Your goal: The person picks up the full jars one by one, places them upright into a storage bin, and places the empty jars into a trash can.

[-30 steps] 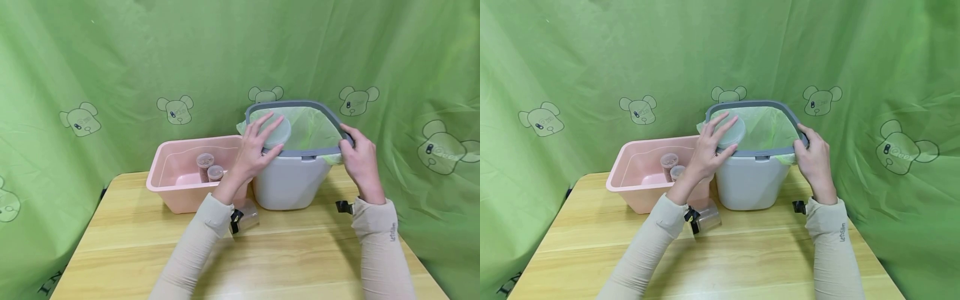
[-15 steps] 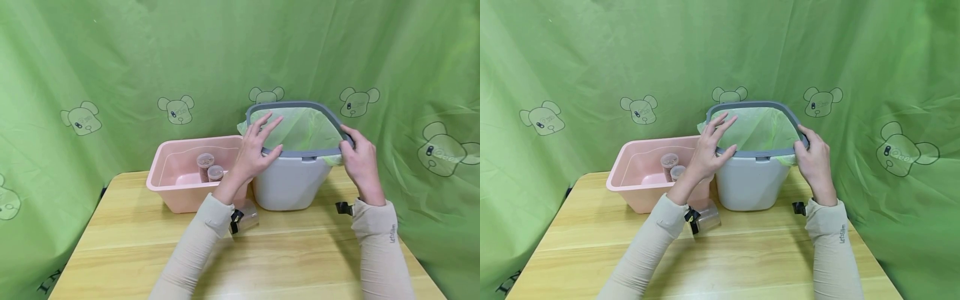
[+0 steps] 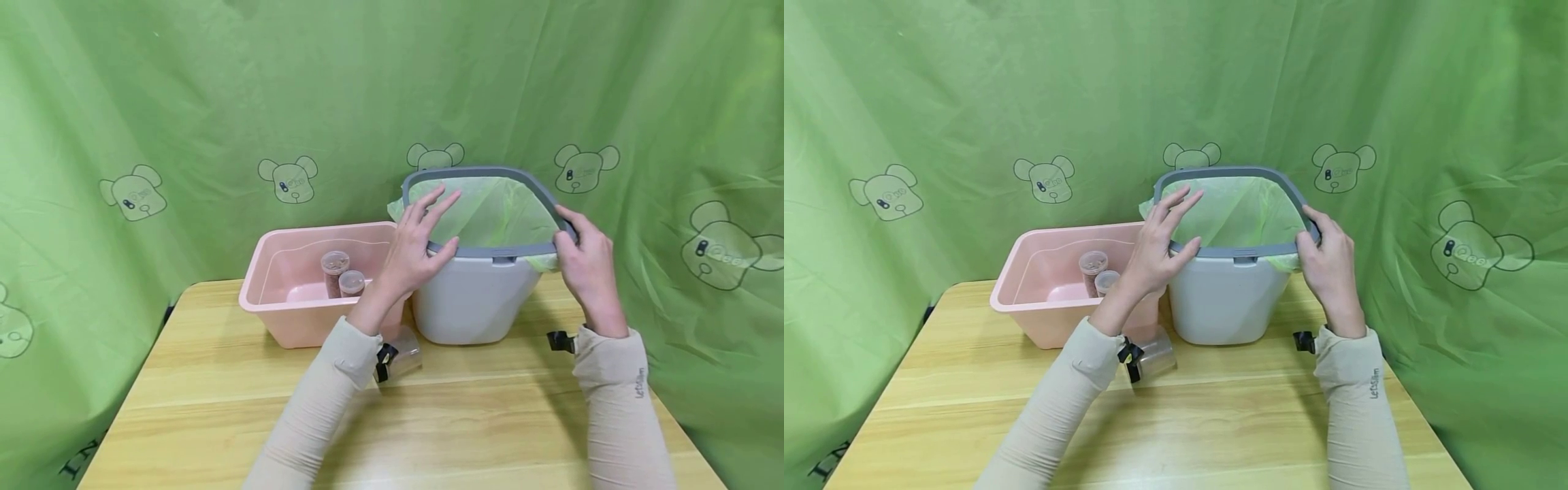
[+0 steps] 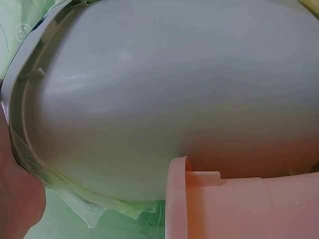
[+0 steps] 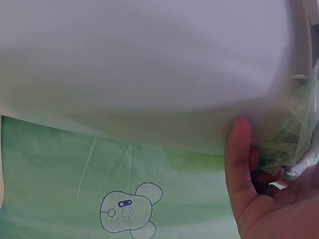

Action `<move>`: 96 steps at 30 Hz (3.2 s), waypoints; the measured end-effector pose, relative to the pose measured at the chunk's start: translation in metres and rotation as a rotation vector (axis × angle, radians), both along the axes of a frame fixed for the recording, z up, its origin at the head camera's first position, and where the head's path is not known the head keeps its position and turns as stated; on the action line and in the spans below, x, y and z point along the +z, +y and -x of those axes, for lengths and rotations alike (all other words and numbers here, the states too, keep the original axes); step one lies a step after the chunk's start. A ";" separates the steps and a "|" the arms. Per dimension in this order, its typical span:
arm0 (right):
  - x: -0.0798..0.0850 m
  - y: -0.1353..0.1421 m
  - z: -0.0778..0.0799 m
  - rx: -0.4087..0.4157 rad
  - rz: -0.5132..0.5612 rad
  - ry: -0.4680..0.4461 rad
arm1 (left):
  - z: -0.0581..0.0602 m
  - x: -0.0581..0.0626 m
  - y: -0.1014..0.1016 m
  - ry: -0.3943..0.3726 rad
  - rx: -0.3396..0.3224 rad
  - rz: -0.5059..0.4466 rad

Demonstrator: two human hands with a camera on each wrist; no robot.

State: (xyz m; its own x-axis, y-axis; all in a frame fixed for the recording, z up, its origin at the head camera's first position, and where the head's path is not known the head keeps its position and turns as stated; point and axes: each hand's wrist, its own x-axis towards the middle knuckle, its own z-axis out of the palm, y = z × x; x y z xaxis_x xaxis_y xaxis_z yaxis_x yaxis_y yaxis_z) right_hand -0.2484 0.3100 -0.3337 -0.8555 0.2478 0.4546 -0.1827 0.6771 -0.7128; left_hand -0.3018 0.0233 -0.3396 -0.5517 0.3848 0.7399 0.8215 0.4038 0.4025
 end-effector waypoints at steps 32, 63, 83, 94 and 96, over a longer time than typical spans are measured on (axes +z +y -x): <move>0.001 0.000 -0.002 -0.012 -0.007 0.003 | -0.045 -0.036 -0.055 -0.055 -0.074 0.005; 0.000 0.001 -0.001 -0.005 -0.019 0.001 | -0.073 -0.133 -0.108 -0.420 -0.076 0.601; 0.001 0.002 -0.003 0.010 -0.015 0.002 | -0.073 -0.148 -0.103 -0.458 -0.073 0.621; 0.001 0.003 -0.003 0.016 -0.004 0.004 | -0.084 -0.138 -0.106 -0.498 -0.058 0.469; 0.002 0.003 -0.003 0.016 -0.005 0.005 | -0.086 -0.132 -0.107 -0.499 -0.076 0.417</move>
State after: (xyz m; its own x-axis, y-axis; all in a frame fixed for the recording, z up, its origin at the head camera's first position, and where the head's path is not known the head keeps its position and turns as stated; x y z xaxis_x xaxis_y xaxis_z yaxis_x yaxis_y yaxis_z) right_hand -0.2456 0.3125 -0.3322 -0.8572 0.2315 0.4599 -0.1973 0.6773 -0.7087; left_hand -0.2156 -0.0840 -0.4712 -0.7503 0.6355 0.1820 0.6089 0.5572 0.5647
